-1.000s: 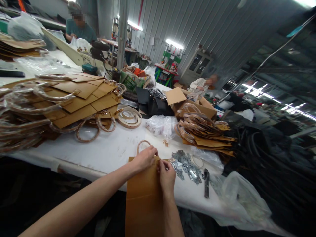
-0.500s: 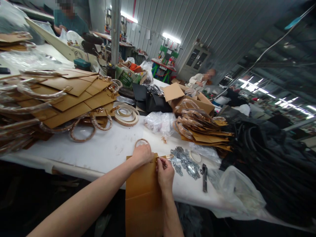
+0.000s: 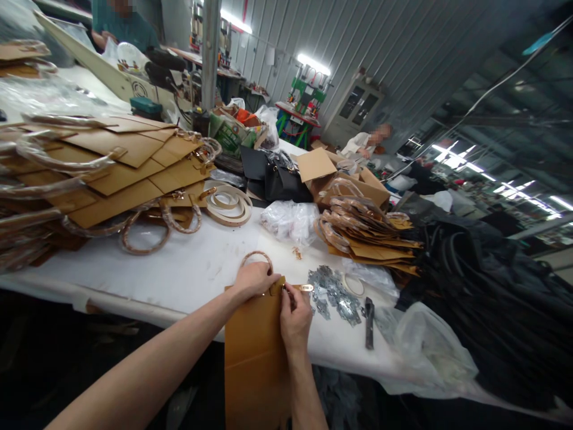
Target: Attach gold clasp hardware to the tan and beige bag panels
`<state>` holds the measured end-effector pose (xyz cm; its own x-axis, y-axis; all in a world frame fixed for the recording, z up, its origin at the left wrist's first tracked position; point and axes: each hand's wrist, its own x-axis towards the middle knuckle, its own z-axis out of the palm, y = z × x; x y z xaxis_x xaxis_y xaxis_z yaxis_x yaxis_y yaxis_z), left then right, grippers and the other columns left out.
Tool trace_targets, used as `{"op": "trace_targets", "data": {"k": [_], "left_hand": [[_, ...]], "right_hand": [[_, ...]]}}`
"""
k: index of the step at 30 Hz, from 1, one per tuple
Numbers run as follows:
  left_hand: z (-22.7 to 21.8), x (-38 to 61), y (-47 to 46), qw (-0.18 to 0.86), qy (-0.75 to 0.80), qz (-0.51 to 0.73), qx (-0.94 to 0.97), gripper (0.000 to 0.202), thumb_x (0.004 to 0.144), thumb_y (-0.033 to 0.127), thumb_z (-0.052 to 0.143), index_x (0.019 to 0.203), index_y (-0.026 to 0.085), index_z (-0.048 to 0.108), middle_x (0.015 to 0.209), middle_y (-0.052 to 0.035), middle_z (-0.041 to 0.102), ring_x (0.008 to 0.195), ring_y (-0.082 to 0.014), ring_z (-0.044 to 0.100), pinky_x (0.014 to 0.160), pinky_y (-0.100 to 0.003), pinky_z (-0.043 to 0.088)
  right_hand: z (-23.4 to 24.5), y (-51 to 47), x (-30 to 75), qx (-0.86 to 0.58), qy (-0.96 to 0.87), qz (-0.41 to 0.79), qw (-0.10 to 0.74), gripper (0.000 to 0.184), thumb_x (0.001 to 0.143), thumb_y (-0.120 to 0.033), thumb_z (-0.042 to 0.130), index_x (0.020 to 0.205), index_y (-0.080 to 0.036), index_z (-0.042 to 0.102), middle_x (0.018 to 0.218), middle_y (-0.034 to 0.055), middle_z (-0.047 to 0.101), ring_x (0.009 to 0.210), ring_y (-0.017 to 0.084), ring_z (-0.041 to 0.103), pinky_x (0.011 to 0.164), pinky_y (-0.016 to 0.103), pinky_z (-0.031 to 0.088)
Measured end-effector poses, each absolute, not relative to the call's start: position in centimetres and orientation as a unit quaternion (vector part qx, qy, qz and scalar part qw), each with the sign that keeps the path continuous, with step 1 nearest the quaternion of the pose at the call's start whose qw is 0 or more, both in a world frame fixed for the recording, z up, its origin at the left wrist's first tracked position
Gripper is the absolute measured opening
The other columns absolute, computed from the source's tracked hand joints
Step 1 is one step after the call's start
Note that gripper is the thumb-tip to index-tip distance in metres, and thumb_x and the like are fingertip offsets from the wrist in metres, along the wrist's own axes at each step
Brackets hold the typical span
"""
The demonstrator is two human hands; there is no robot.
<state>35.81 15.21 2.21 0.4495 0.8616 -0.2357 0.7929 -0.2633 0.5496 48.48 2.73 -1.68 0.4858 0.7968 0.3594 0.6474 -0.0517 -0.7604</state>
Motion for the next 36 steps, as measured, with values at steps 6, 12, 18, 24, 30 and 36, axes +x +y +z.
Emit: {"op": "trace_targets", "data": {"k": [6,12,18,24,30,36], "left_hand": [[2.2,35.6,14.9,0.308,0.525,0.075,0.790,0.044,0.092,0.058,0.054,0.094,0.021,0.077,0.097,-0.0128,0.079,0.098,-0.0299,0.074,0.082,-0.035,0.054],[2.3,35.5,14.5,0.304,0.522,0.089,0.792,0.044,0.094,0.056,0.052,0.093,0.020,0.077,0.096,-0.0136,0.079,0.094,-0.0296,0.074,0.081,-0.035,0.054],[2.1,35.5,14.4,0.307,0.518,0.103,0.792,0.044,0.093,0.056,0.052,0.091,0.020,0.076,0.095,-0.0135,0.079,0.093,-0.0297,0.074,0.079,-0.035,0.053],[2.4,35.2,14.4,0.328,0.515,0.114,0.784,0.045,0.093,0.057,0.052,0.087,0.019,0.075,0.092,-0.0139,0.078,0.092,-0.0293,0.073,0.078,-0.034,0.051],[2.9,34.6,14.8,0.375,0.504,0.127,0.768,0.048,0.095,0.058,0.048,0.091,0.020,0.075,0.092,-0.0107,0.078,0.090,-0.0267,0.072,0.077,-0.032,0.049],[2.9,34.1,14.9,0.420,0.493,0.146,0.748,0.046,0.095,0.056,0.047,0.085,0.021,0.075,0.088,-0.0077,0.077,0.086,-0.0244,0.070,0.074,-0.030,0.046]], "right_hand": [[-1.7,2.7,48.4,-0.722,-0.529,0.062,0.441,0.037,0.101,-0.041,0.051,0.112,-0.016,0.077,0.105,0.0140,0.073,0.097,0.027,0.067,0.092,0.041,0.053],[-0.8,2.6,48.4,-0.712,-0.572,0.063,0.402,0.035,0.103,-0.035,0.048,0.112,-0.017,0.076,0.106,0.0138,0.073,0.099,0.026,0.066,0.093,0.040,0.053],[-0.1,3.1,47.8,-0.717,-0.584,0.072,0.374,0.034,0.104,-0.031,0.048,0.115,-0.016,0.076,0.108,0.0151,0.071,0.101,0.027,0.066,0.096,0.041,0.053],[-1.2,3.0,47.3,-0.713,-0.558,0.064,0.420,0.036,0.104,-0.036,0.050,0.121,-0.018,0.076,0.119,0.0160,0.071,0.110,0.028,0.066,0.100,0.044,0.052],[-1.6,0.9,47.4,-0.677,-0.520,0.056,0.519,0.031,0.104,-0.038,0.054,0.121,-0.020,0.074,0.109,0.0100,0.072,0.101,0.024,0.066,0.094,0.040,0.053],[-1.4,0.7,46.6,-0.660,-0.422,0.031,0.621,0.029,0.099,-0.041,0.062,0.115,-0.018,0.068,0.113,0.0108,0.063,0.105,0.024,0.063,0.095,0.041,0.052]]}}
